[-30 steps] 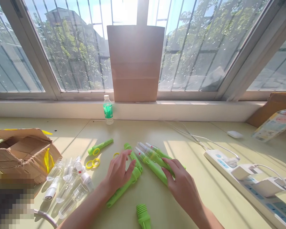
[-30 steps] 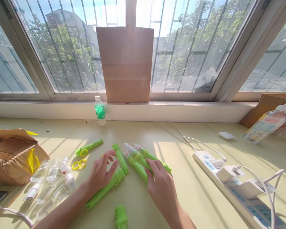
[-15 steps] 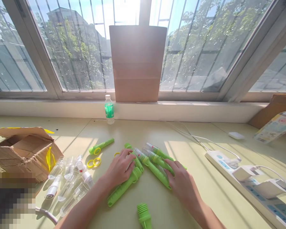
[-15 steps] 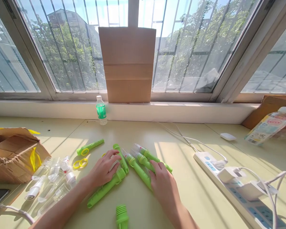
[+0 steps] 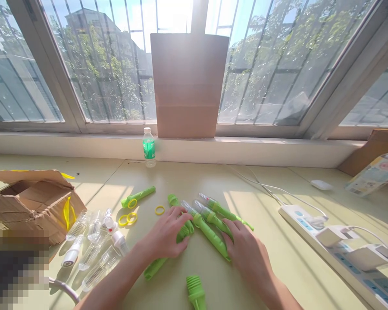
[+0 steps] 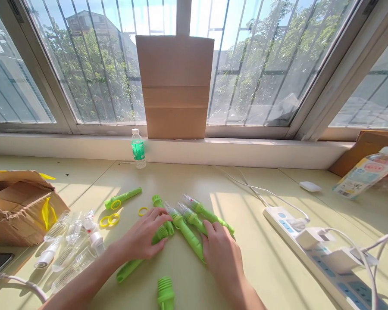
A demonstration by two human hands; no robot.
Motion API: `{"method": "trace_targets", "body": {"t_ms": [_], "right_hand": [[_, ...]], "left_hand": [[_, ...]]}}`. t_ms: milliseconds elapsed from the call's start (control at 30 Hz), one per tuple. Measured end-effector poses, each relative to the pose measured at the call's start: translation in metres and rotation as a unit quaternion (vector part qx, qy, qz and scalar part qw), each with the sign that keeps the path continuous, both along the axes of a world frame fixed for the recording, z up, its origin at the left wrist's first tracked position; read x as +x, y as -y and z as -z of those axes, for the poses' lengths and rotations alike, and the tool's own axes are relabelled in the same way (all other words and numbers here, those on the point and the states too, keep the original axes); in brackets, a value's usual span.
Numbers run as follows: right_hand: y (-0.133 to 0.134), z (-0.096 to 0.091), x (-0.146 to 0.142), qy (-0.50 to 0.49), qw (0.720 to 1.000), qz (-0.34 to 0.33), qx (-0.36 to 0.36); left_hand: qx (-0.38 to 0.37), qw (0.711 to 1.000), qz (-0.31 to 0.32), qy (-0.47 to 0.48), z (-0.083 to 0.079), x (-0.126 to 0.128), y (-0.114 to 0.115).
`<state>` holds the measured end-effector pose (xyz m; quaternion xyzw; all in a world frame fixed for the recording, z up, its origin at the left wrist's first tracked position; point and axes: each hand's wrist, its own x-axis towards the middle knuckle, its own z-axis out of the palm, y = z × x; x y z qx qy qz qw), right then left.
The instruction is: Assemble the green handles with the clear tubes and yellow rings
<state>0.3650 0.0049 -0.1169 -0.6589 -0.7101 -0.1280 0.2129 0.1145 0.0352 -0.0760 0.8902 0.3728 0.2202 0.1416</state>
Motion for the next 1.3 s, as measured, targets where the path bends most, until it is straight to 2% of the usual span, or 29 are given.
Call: {"method": "trace_targets", "body": {"t_ms": [100,233,367,467,567,800,1000,1300], "right_hand": [[0.002,-0.002,-0.004,-0.019,0.998,-0.038,0.045],[0.014,-0.011,-0.021,-0.041,0.981,-0.161,0.104],[0.03,-0.018,-0.039,-0.038,0.963,-0.258,0.074],[0.035,-0.017,-0.045,-0.029,0.951,-0.307,0.03],[0.034,-0.014,-0.045,-0.01,0.954,-0.299,0.019],[0.032,-0.013,-0.043,0.036,0.97,-0.239,0.003],[0.033,-0.014,-0.046,0.036,0.967,-0.247,-0.041],[0.034,-0.014,-0.043,0.028,0.967,-0.246,-0.056]], "left_hand": [[0.011,1.0,-0.005,0.002,0.0,-0.001,-0.002],[0.028,0.998,-0.059,0.007,0.007,-0.001,-0.007],[0.03,0.987,-0.159,0.022,0.018,0.0,-0.011],[0.032,0.979,-0.202,0.024,0.021,0.0,-0.014],[0.039,0.975,-0.217,0.021,0.021,0.0,-0.016],[0.002,0.981,-0.193,0.003,0.026,-0.006,-0.023],[0.01,0.98,-0.199,0.007,0.024,-0.008,-0.023],[0.027,0.976,-0.215,0.024,0.024,-0.004,-0.021]]}}
